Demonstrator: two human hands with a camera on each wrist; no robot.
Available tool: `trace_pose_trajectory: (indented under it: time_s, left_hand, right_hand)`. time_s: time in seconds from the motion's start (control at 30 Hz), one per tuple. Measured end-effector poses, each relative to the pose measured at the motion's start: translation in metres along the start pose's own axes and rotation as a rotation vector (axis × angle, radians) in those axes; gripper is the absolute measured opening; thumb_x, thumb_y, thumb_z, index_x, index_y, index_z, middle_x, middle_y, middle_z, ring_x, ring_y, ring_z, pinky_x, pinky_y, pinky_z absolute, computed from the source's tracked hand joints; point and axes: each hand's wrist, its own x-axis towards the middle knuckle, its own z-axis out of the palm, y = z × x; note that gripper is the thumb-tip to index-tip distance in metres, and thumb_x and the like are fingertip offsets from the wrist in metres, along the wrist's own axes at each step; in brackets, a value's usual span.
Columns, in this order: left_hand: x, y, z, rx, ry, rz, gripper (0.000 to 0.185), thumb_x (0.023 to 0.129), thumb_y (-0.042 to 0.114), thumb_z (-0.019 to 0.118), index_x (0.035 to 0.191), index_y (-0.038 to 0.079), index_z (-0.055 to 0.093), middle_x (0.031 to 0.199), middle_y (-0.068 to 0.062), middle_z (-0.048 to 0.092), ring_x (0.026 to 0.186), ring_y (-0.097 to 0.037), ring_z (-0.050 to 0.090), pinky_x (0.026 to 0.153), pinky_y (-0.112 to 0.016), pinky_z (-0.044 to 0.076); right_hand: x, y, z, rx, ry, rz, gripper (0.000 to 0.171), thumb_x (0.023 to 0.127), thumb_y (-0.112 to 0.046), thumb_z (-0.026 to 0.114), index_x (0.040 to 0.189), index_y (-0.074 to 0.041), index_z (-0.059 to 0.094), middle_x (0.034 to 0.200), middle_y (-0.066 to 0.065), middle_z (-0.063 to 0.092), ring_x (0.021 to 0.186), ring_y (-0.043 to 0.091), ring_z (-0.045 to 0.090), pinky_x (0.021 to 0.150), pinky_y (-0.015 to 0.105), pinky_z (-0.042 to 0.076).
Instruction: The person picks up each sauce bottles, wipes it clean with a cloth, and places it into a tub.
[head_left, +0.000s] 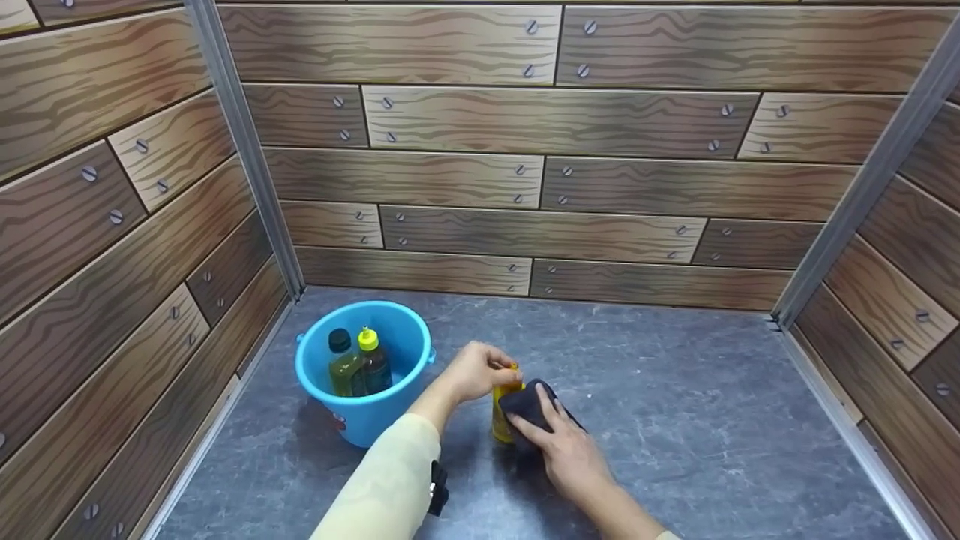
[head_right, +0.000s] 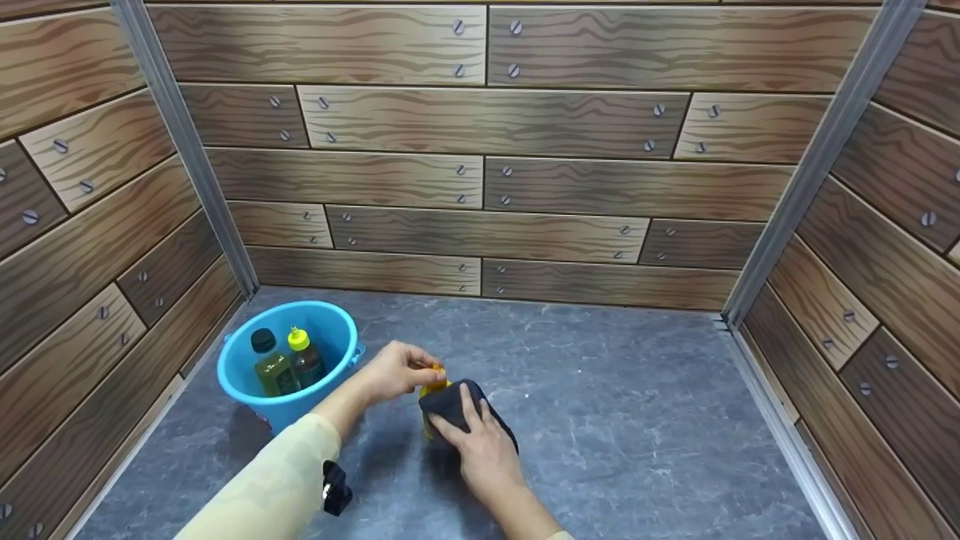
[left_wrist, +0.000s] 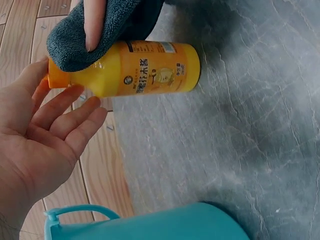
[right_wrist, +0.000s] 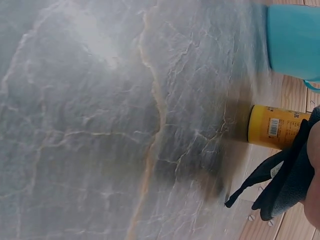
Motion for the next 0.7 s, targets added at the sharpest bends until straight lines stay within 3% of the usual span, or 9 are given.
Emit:
trace_pose_trajectory:
  time_s: [0.23, 0.57, 0.7]
  left_hand:
    - [0.0, 0.001, -0.001, -0.015, -0.007, -0.029, 0.016, 0.099, 0.029, 0.079, 0.108, 0.016, 0.083, 0.121, -0.003, 0.072, 0.105, -0.022, 0.07, 0.092, -0.045, 0.06]
    - [0.0, 0.002, -0.004, -0.022, -0.026, -0.03, 0.014, 0.099, 0.028, 0.08, 0.106, 0.017, 0.083, 0.123, -0.004, 0.071, 0.105, -0.02, 0.07, 0.092, -0.043, 0.06]
    - [0.0, 0.001, -0.004, -0.024, -0.031, -0.025, 0.014, 0.099, 0.027, 0.079, 0.108, 0.016, 0.083, 0.121, -0.004, 0.073, 0.103, -0.019, 0.07, 0.092, -0.043, 0.059]
  right_hand:
    - [0.009, -0.002, 0.001, -0.015, 0.028, -0.028, 0.069, 0.091, 0.004, 0.076, 0.145, -0.039, 0.066, 0.167, 0.021, 0.037, 0.136, 0.056, 0.051, 0.08, 0.063, 0.059]
    - [0.019, -0.007, 0.004, -0.033, 0.001, -0.011, 0.067, 0.091, 0.003, 0.074, 0.145, -0.035, 0.067, 0.167, 0.024, 0.034, 0.138, 0.054, 0.05, 0.082, 0.062, 0.059]
    - [0.019, -0.007, 0.01, -0.036, 0.041, -0.026, 0.07, 0.087, 0.005, 0.076, 0.143, -0.035, 0.068, 0.164, 0.028, 0.037, 0.135, 0.055, 0.053, 0.077, 0.06, 0.06]
